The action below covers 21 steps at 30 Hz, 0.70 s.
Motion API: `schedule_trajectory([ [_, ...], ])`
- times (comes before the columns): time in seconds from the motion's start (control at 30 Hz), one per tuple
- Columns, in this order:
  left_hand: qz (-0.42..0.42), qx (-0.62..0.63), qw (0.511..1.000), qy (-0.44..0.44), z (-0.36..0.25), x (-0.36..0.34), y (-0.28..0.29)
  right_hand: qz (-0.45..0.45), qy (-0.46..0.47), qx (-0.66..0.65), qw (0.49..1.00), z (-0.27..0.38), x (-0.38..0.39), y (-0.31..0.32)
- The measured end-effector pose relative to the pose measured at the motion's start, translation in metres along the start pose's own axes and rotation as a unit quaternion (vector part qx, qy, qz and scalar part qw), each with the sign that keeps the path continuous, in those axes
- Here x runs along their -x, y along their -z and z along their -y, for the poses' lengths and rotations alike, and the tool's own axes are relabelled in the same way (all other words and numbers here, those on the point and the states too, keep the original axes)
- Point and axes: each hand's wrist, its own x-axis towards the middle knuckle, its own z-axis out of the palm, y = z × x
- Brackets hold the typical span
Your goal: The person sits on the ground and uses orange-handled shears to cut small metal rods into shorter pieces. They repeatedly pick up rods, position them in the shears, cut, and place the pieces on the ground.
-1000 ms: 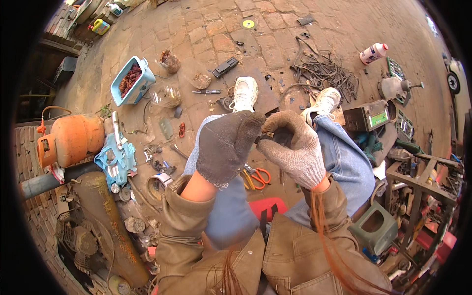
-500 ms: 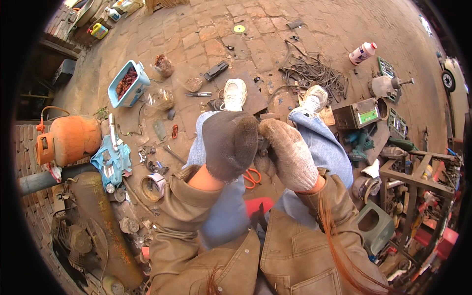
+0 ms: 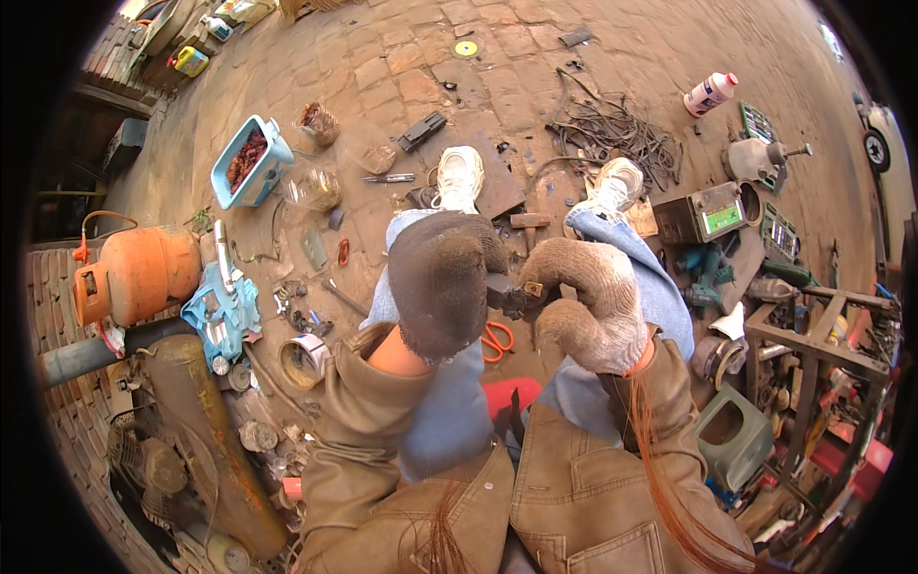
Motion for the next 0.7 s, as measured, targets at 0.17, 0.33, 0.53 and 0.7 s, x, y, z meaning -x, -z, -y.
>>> schedule_trajectory([
  [0.17, 0.092, -0.060, 0.993, -0.040, 0.001, -0.010, 0.000, 0.055, 0.042, 0.145, 0.987, 0.000, -0.005, 0.000],
  [0.33, 0.159, 0.000, 0.980, 0.118, -0.007, -0.012, -0.004, 0.071, 0.128, 0.198, 0.969, -0.004, -0.007, 0.007],
  [0.53, 0.047, 0.114, 0.970, 0.211, -0.022, -0.017, -0.013, 0.088, 0.084, 0.148, 0.982, -0.014, -0.009, 0.016],
  [0.7, 0.073, 0.026, 0.963, 0.260, -0.029, -0.022, -0.015, 0.015, -0.272, -0.197, 0.942, -0.008, 0.005, 0.009],
])
